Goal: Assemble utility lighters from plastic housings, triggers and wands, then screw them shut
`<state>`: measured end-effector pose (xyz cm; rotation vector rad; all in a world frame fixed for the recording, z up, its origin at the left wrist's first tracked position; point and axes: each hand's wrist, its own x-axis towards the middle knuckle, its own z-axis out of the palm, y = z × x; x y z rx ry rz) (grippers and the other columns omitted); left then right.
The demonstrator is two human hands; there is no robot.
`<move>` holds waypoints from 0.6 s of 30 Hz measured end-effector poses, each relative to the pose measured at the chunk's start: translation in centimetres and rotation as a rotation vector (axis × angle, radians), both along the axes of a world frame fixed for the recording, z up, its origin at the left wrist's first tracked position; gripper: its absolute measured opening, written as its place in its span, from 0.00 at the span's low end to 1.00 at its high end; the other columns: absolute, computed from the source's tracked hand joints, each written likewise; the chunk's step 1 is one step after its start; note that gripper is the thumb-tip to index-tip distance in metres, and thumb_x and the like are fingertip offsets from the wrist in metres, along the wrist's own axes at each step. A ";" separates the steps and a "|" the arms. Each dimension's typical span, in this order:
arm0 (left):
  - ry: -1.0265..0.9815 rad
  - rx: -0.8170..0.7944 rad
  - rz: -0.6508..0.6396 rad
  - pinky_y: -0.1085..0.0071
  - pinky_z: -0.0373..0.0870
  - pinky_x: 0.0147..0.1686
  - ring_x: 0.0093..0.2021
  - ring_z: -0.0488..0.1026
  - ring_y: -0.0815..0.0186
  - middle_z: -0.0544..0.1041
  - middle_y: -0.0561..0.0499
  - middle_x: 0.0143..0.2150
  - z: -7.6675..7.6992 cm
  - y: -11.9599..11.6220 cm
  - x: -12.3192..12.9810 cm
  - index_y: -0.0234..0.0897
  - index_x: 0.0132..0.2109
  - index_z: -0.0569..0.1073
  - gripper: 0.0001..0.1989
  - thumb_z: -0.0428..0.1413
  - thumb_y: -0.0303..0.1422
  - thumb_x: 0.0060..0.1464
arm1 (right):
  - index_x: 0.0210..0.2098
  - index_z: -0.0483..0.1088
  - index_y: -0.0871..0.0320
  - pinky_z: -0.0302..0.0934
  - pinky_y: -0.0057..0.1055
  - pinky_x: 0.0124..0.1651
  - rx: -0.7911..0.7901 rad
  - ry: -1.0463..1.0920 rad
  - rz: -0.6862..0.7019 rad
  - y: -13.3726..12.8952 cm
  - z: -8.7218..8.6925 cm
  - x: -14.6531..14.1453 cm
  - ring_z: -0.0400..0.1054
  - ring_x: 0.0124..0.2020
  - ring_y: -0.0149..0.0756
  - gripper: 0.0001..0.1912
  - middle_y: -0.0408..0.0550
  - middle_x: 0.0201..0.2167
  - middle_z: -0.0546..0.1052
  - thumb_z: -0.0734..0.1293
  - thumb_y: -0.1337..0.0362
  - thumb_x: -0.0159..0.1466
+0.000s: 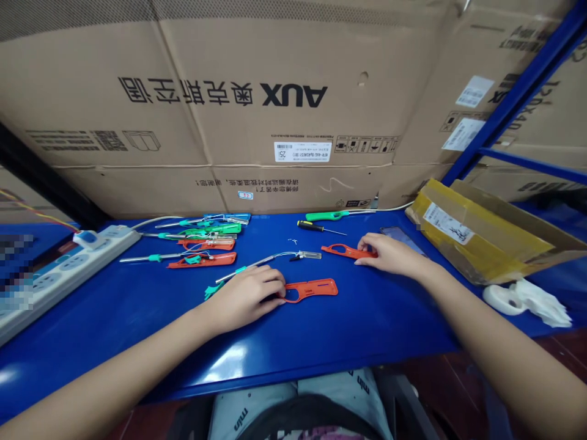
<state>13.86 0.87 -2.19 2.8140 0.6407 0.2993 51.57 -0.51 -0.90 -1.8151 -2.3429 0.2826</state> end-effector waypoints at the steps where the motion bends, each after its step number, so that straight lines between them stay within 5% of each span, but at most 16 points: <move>1: -0.005 -0.006 0.007 0.63 0.68 0.49 0.47 0.75 0.60 0.77 0.49 0.47 0.0 -0.1 -0.4 0.41 0.43 0.76 0.06 0.54 0.33 0.66 | 0.37 0.70 0.55 0.61 0.34 0.39 -0.008 0.000 0.004 0.3 -0.2 0.1 0.70 0.38 0.42 0.15 0.50 0.38 0.77 0.70 0.51 0.61; 8: -0.050 0.004 0.081 0.62 0.70 0.51 0.50 0.74 0.59 0.77 0.47 0.49 1.0 -0.4 -1.9 0.42 0.47 0.76 0.08 0.54 0.35 0.65 | 0.40 0.72 0.57 0.62 0.37 0.41 0.035 -0.011 0.023 1.0 1.1 -3.1 0.70 0.42 0.45 0.17 0.54 0.41 0.76 0.69 0.49 0.62; 13: 0.034 0.106 0.394 0.57 0.72 0.50 0.50 0.74 0.53 0.76 0.43 0.50 1.1 1.3 -3.9 0.39 0.51 0.73 0.12 0.53 0.37 0.62 | 0.42 0.72 0.56 0.64 0.38 0.45 0.056 0.032 0.171 0.6 2.3 -7.8 0.70 0.46 0.46 0.12 0.53 0.45 0.77 0.68 0.55 0.65; 18: 0.069 0.055 0.430 0.65 0.73 0.35 0.38 0.77 0.58 0.77 0.46 0.39 0.2 3.1 -5.2 0.38 0.42 0.73 0.09 0.50 0.36 0.62 | 0.47 0.72 0.57 0.64 0.39 0.49 0.094 0.093 0.323 1.6 2.1 -12.9 0.69 0.51 0.47 0.12 0.54 0.48 0.76 0.67 0.58 0.66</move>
